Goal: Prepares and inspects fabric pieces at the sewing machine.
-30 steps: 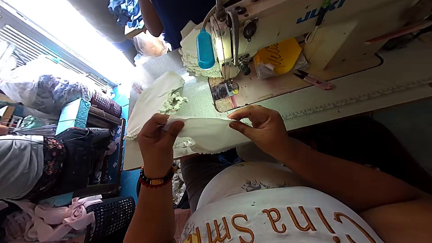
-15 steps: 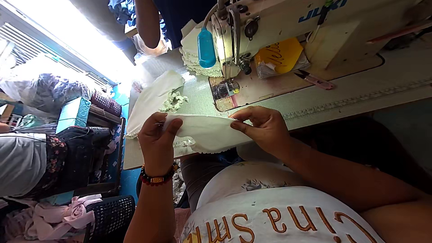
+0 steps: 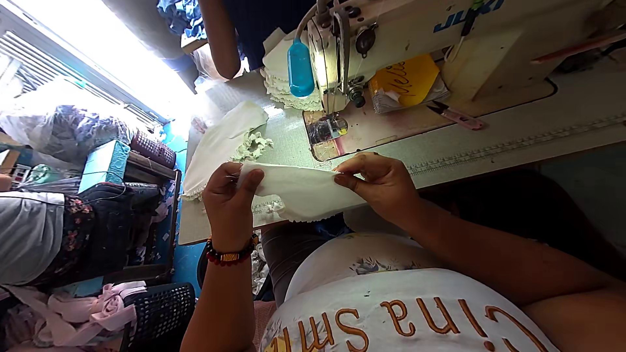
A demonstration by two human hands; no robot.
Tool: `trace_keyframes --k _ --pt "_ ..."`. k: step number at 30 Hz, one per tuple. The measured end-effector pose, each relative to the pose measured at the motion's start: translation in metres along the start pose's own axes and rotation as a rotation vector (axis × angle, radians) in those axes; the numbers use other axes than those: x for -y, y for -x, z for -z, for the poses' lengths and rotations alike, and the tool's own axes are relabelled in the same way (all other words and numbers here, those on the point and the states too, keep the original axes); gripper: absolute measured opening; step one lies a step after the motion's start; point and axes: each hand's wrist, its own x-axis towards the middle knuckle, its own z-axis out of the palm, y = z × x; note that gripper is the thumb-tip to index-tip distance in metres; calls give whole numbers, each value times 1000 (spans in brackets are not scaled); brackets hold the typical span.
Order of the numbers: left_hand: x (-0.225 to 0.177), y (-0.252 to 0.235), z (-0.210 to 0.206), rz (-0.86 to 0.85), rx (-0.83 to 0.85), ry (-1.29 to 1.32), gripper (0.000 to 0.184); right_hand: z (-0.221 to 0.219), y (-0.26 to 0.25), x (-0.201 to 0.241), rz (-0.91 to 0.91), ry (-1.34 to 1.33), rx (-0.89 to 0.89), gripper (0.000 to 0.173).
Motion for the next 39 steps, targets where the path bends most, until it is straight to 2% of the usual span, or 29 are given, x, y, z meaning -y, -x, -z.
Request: trace_keyframes --k 7,12,15,18,22,27,36,39 --pt "7 1 -1 23 -33 10 8 -2 -2 1 -78 -9 22 10" --pt "32 7 -2 45 -153 -182 5 -6 -10 -9 -99 193 108 9" --pt "42 12 4 34 -220 -230 5 -14 -12 -8 -154 227 143 7" --pt "38 12 14 11 -296 -311 6 -28 -16 -1 -106 199 175 8" --pt "20 8 16 60 -370 -231 4 -34 -24 2 -107 118 188 15" --pt "11 10 10 81 -329 -137 8 -27 -26 -1 -236 35 159 21" --pt "12 9 5 88 -286 -90 6 -19 -22 1 -257 41 126 22" --pt "14 9 5 92 -278 -115 5 -19 -21 2 -242 46 115 16"
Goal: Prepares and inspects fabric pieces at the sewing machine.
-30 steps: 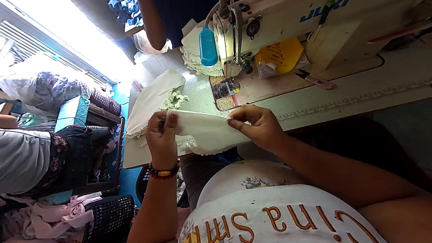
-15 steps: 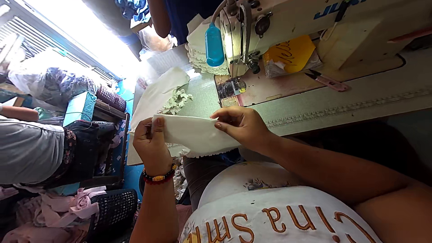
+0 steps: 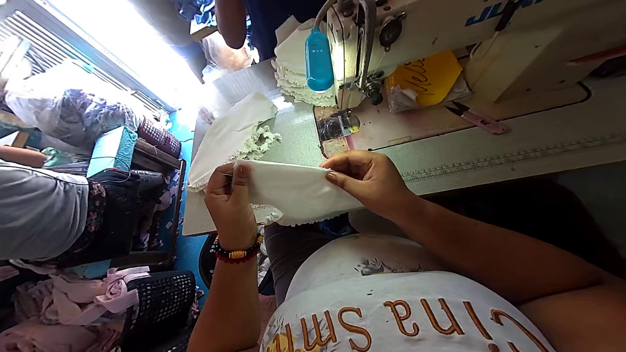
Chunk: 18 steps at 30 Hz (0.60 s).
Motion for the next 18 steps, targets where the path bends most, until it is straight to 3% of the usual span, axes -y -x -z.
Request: trace_keyframes --k 7,13,16,18 --pt "8 -1 2 -17 -25 -102 6 -3 5 6 -9 3 56 8" --pt "-29 -26 28 -447 21 -550 22 -26 19 40 161 -33 144 8" --pt "-24 -59 -5 -643 104 -723 30 -18 6 17 126 137 43 12" --pt "15 -83 -46 -603 258 -818 30 -10 2 -15 96 460 -35 24"
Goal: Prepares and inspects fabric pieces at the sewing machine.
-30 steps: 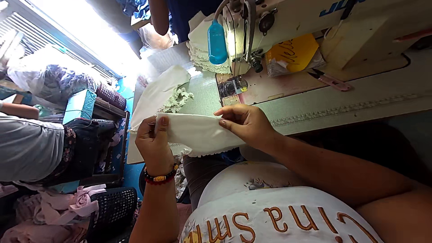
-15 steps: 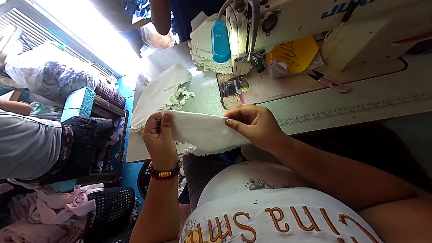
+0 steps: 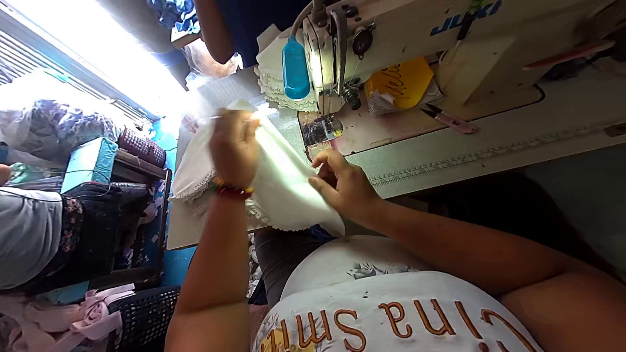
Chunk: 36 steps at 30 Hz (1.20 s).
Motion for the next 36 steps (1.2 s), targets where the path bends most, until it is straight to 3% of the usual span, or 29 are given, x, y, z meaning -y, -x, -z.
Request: trace_keyframes --k 3,5,9,12,16,20,24,29,36 --pt "5 -8 -83 55 539 -85 34 -1 6 -43 6 465 28 27" --pt "6 -6 -118 -26 642 -102 31 10 10 -58 45 597 87 25" --pt "1 -15 -136 -165 680 -108 31 32 14 -76 157 580 181 27" --pt "1 -25 -140 -178 682 -137 31 33 13 -81 149 532 234 28" --pt "-33 -18 -113 69 655 -76 30 32 14 -81 126 522 240 29" --pt "-80 43 -92 221 661 160 34 32 15 -80 115 506 230 30" --pt "-64 62 -114 151 564 132 47 32 16 -82 104 477 243 34" --pt "-36 38 -126 30 622 165 51 35 7 -83 48 462 267 38" --pt "-12 14 -137 65 654 237 54 28 -9 -90 51 501 266 42"
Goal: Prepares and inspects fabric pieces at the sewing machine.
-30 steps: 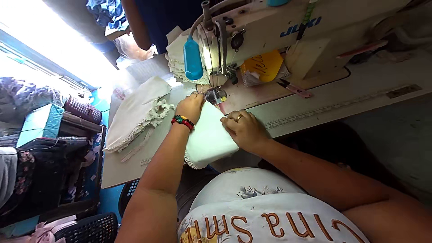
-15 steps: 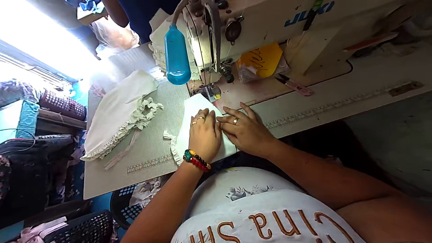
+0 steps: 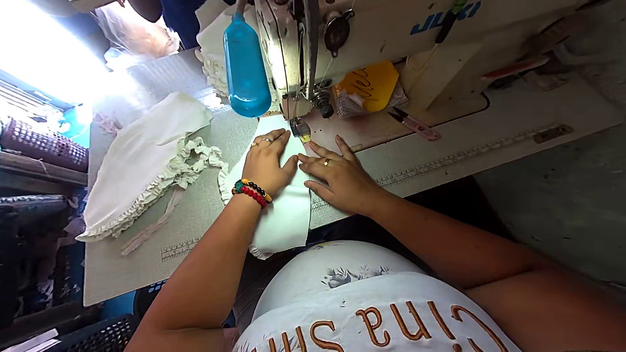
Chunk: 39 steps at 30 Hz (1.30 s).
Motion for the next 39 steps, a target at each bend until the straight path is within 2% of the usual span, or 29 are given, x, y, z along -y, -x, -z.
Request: trace_keyframes --k 16,19,21,24,27,29,33,39 --pt "1 -5 0 -18 -2 -10 53 2 0 2 -38 22 27 43" --pt "1 -4 1 -27 2 -20 62 7 8 -4 -20 -101 -70 37" --pt "2 -4 2 -28 2 -22 65 22 17 -17 -44 -146 -197 34" --pt "2 -4 0 -16 0 -23 66 66 33 -56 -208 65 -411 33" --pt "1 -4 1 -3 9 -24 66 106 52 -101 -473 299 -494 46" --pt "0 -4 1 -6 8 -29 66 116 63 -129 -555 390 -508 55" --pt "0 -4 2 5 18 -31 66 108 76 -165 -560 480 -485 63" --pt "1 -5 1 -7 15 -38 66 100 77 -172 -565 527 -561 67"
